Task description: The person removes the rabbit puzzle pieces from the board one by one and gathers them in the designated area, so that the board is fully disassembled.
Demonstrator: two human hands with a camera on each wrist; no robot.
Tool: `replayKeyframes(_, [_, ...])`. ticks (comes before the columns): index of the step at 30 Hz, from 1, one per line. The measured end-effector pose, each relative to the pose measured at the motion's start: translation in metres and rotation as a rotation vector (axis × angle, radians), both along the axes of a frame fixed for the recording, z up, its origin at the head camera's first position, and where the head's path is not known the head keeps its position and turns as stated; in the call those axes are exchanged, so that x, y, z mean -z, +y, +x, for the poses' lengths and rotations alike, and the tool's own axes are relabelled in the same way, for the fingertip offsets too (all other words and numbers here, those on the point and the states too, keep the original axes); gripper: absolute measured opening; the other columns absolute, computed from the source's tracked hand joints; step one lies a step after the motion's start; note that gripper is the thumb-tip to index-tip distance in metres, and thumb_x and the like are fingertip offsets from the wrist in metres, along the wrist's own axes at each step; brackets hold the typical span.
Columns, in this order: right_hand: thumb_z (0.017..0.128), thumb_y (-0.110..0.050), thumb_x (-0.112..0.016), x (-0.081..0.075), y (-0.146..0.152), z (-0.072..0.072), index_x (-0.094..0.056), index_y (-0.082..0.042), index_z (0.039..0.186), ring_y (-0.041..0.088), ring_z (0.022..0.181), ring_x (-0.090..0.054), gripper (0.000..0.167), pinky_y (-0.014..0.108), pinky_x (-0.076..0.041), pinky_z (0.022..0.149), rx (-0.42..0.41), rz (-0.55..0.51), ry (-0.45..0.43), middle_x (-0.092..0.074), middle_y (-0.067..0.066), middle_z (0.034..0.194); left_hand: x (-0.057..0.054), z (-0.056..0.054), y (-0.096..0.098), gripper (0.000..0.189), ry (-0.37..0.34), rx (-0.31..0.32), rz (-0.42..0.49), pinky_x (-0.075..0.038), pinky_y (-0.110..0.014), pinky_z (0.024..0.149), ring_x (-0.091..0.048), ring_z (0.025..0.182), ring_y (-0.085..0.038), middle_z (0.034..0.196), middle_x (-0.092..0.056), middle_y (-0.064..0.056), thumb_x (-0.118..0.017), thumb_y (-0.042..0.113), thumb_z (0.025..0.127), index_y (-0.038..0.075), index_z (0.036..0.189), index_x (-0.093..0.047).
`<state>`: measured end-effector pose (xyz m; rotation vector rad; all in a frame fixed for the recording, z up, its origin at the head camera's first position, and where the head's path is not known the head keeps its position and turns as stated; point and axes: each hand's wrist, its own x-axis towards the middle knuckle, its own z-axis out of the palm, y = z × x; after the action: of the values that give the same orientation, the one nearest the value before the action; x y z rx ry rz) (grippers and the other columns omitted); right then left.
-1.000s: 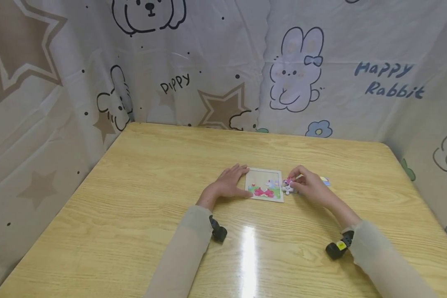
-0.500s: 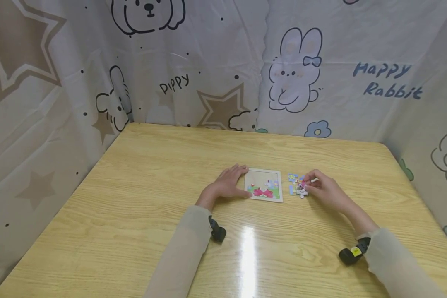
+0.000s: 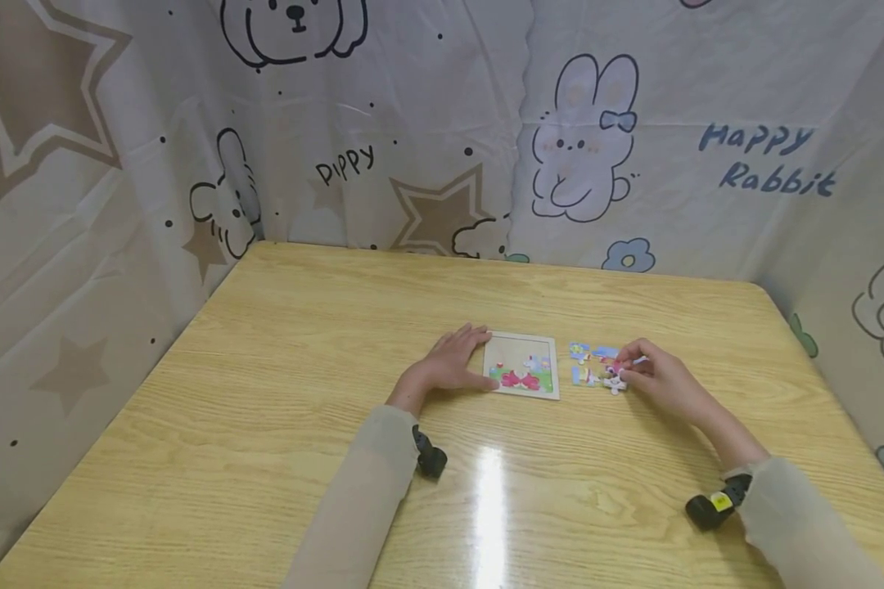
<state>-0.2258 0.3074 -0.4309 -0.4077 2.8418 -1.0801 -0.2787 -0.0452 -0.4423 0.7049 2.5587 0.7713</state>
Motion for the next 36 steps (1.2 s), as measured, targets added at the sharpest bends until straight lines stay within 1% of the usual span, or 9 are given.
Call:
replayKeyframes(2, [0.096, 0.000, -0.056, 0.000, 0.001, -0.001, -0.053, 0.001, 0.113, -0.002, 0.091, -0.058, 0.017, 0.010, -0.051, 0.076, -0.001, 0.016, 0.005, -0.062, 0.018, 0.109, 0.000, 0.000, 0.000, 0.090, -0.001, -0.002, -0.002, 0.001, -0.041, 0.129, -0.001, 0.156, -0.022, 0.167, -0.014, -0.003, -0.070, 0.047, 0.085, 0.015, 0.156, -0.023])
replayKeyframes(4, [0.096, 0.000, -0.057, 0.000, 0.001, -0.002, -0.054, 0.001, 0.112, -0.005, 0.088, -0.055, 0.017, 0.012, -0.051, 0.074, -0.003, 0.030, 0.013, -0.063, 0.017, 0.107, -0.001, 0.000, 0.000, 0.090, -0.001, -0.002, -0.002, 0.001, -0.041, 0.129, -0.001, 0.156, -0.022, 0.167, -0.014, -0.003, -0.070, 0.047, 0.085, 0.015, 0.156, -0.024])
replayKeyframes(7, [0.095, -0.002, -0.058, -0.001, 0.000, -0.003, -0.056, 0.001, 0.112, -0.002, 0.087, -0.054, 0.017, 0.014, -0.049, 0.072, -0.005, 0.059, 0.019, -0.064, 0.016, 0.104, -0.002, 0.000, -0.001, 0.091, -0.001, -0.001, -0.001, 0.000, -0.041, 0.129, -0.001, 0.156, -0.022, 0.167, -0.013, -0.002, -0.070, 0.047, 0.085, 0.014, 0.156, -0.024])
replayKeyframes(13, [0.096, -0.005, -0.058, 0.000, -0.001, -0.005, -0.057, 0.002, 0.114, 0.004, 0.088, -0.052, 0.019, 0.013, -0.047, 0.072, 0.004, 0.073, -0.032, -0.063, 0.015, 0.103, -0.003, 0.001, -0.001, 0.090, -0.003, 0.003, 0.007, 0.000, -0.042, 0.129, -0.001, 0.156, -0.022, 0.167, -0.014, -0.003, -0.070, 0.046, 0.085, 0.014, 0.156, -0.024])
replayKeyframes(21, [0.097, -0.008, -0.058, 0.003, 0.001, -0.006, -0.057, 0.002, 0.114, -0.003, 0.086, -0.051, 0.020, 0.012, -0.047, 0.071, -0.002, 0.064, -0.035, -0.064, 0.015, 0.104, -0.004, 0.001, -0.001, 0.091, -0.007, 0.006, 0.012, 0.001, -0.042, 0.129, -0.001, 0.156, -0.023, 0.167, -0.014, -0.004, -0.070, 0.046, 0.085, 0.014, 0.156, -0.024])
replayKeyframes(24, [0.096, -0.009, -0.060, 0.003, 0.000, -0.008, -0.057, 0.001, 0.115, -0.006, 0.089, -0.052, 0.022, 0.011, -0.048, 0.075, -0.023, 0.050, -0.013, -0.065, 0.017, 0.110, -0.004, 0.000, -0.001, 0.090, -0.005, 0.009, 0.009, 0.000, -0.042, 0.129, -0.001, 0.156, -0.023, 0.167, -0.014, -0.003, -0.070, 0.046, 0.085, 0.014, 0.156, -0.024])
replayKeyframes(27, [0.095, -0.010, -0.062, 0.001, -0.008, -0.010, -0.058, 0.001, 0.117, -0.003, 0.094, -0.053, 0.024, 0.012, -0.048, 0.077, -0.055, 0.027, 0.011, -0.064, 0.019, 0.115, -0.004, -0.002, -0.001, 0.091, -0.001, 0.015, -0.001, 0.000, -0.042, 0.129, -0.001, 0.156, -0.023, 0.167, -0.013, -0.003, -0.070, 0.047, 0.085, 0.015, 0.156, -0.023])
replayKeyframes(33, [0.094, -0.008, -0.063, 0.000, -0.032, -0.018, -0.057, 0.001, 0.118, 0.006, 0.083, -0.049, 0.026, 0.017, -0.046, 0.066, -0.163, -0.031, -0.004, -0.061, 0.018, 0.112, -0.003, -0.002, -0.001, 0.091, 0.005, 0.015, 0.003, 0.000, -0.042, 0.129, -0.002, 0.156, -0.023, 0.167, -0.013, -0.003, -0.070, 0.048, 0.085, 0.014, 0.156, -0.024])
replayKeyframes(36, [0.094, -0.009, -0.064, 0.002, -0.045, -0.024, -0.059, -0.001, 0.116, 0.009, 0.083, -0.047, 0.024, 0.018, -0.044, 0.069, -0.218, -0.019, 0.020, -0.061, 0.014, 0.110, -0.002, 0.000, -0.001, 0.091, 0.002, 0.013, 0.004, 0.000, -0.042, 0.128, -0.002, 0.156, -0.023, 0.167, -0.013, -0.004, -0.070, 0.048, 0.085, 0.013, 0.156, -0.024])
